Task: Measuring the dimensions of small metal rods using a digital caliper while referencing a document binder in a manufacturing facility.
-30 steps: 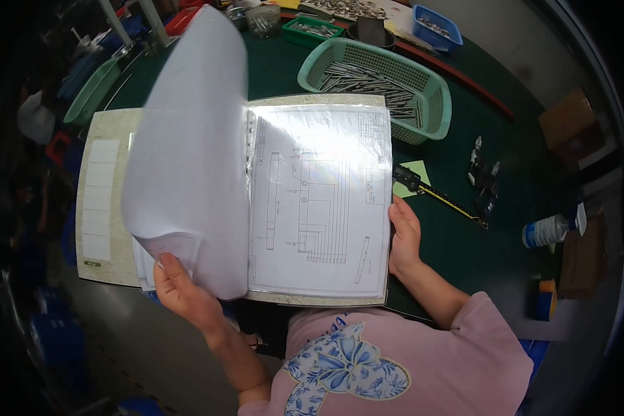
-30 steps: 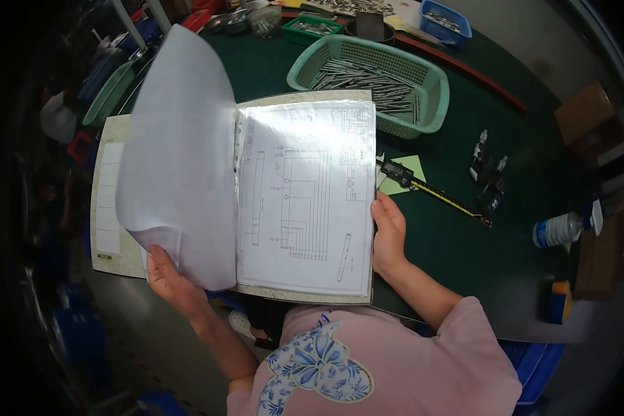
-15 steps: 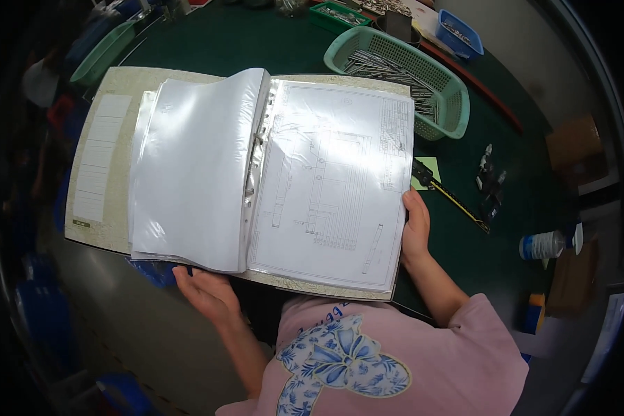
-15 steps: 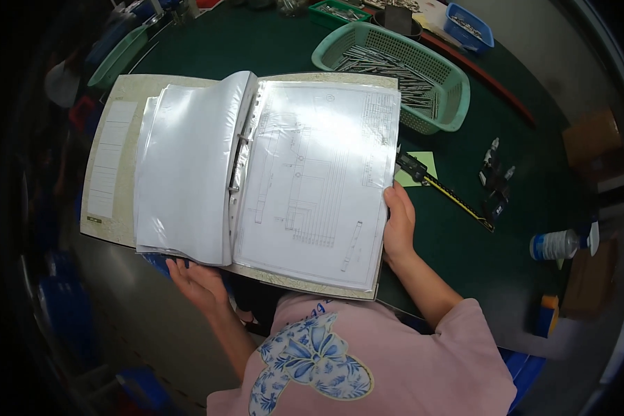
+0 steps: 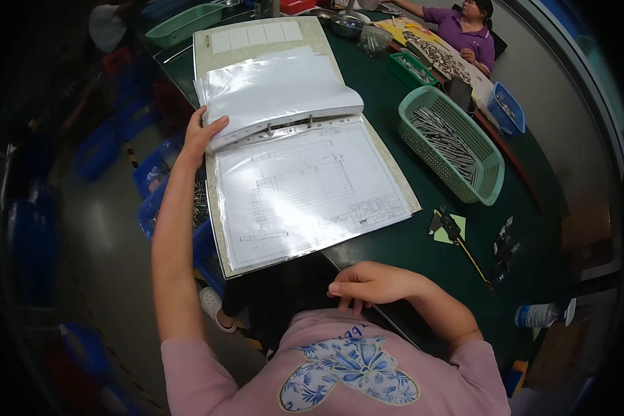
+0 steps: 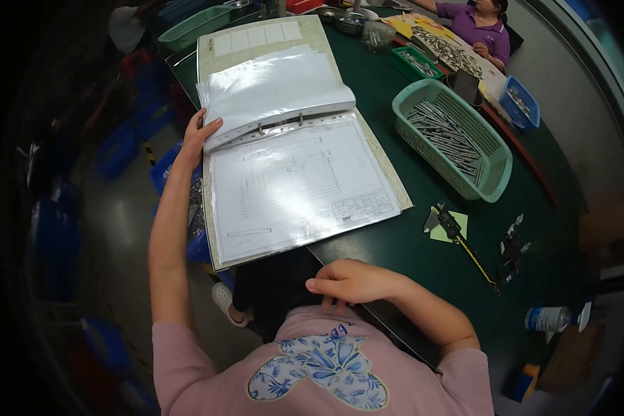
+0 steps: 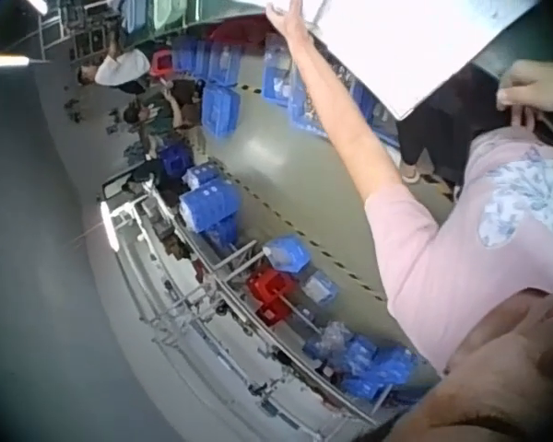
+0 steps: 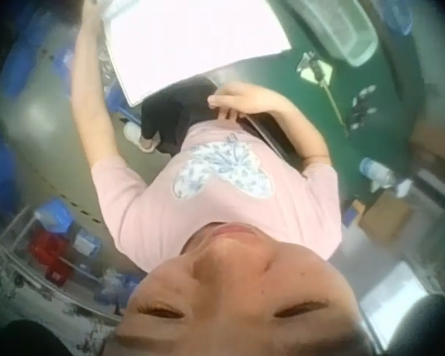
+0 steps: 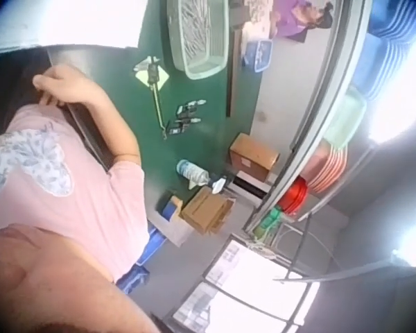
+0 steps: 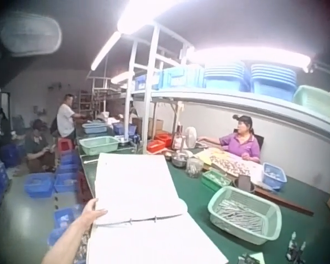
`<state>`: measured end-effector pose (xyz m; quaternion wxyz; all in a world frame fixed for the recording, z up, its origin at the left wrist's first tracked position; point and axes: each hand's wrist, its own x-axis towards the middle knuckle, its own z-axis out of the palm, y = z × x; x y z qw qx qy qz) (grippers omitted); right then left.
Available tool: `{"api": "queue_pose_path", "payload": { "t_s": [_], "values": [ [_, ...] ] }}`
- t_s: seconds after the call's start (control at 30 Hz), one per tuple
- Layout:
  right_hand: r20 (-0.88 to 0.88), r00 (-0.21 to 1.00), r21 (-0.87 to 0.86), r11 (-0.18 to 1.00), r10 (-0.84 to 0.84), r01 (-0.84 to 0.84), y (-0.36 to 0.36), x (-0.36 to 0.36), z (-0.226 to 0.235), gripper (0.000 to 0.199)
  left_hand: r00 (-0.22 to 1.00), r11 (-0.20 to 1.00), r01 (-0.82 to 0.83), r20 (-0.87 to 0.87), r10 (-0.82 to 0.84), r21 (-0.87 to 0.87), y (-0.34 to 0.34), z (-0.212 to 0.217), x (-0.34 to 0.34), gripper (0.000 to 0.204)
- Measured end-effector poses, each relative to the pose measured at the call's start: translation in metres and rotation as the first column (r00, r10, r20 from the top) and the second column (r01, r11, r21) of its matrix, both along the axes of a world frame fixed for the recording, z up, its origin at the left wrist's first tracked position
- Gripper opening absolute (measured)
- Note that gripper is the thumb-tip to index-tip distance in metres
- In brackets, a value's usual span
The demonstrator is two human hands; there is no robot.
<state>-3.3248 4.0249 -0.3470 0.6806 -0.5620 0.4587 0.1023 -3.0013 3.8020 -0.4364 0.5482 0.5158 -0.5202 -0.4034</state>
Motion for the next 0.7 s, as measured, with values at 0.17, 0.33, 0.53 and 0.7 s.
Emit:
{"api": "queue_pose_path", "payload": {
  "t_s": [0.17,0.33,0.53,0.7],
  "values": [
    [0.058,0.976,-0.908,0.396,-0.209,0.139,-0.087,0.004,0.029,0.025,0.832,0.894,-0.38,0.335,0.443,-0.239,-0.004,0.007,-0.01,0.04],
    [-0.187,0.976,-0.943,-0.259,-0.114,-0.211,-0.183,-0.002,-0.019,0.023,0.602,0.817,0.3,0.762,0.238,-0.492,0.057,0.046,-0.048,0.019],
    [-0.04,0.969,-0.865,-0.478,-0.242,-0.155,-0.187,0.015,-0.056,0.033,0.484,0.791,0.269,0.787,0.382,-0.549,0.061,0.029,-0.05,0.043],
    [-0.011,0.975,-0.912,-0.398,-0.222,-0.101,-0.19,0.01,-0.058,0.049,0.41,0.787,0.319,0.825,0.388,-0.528,0.057,0.032,-0.053,0.052]
  ]
}}
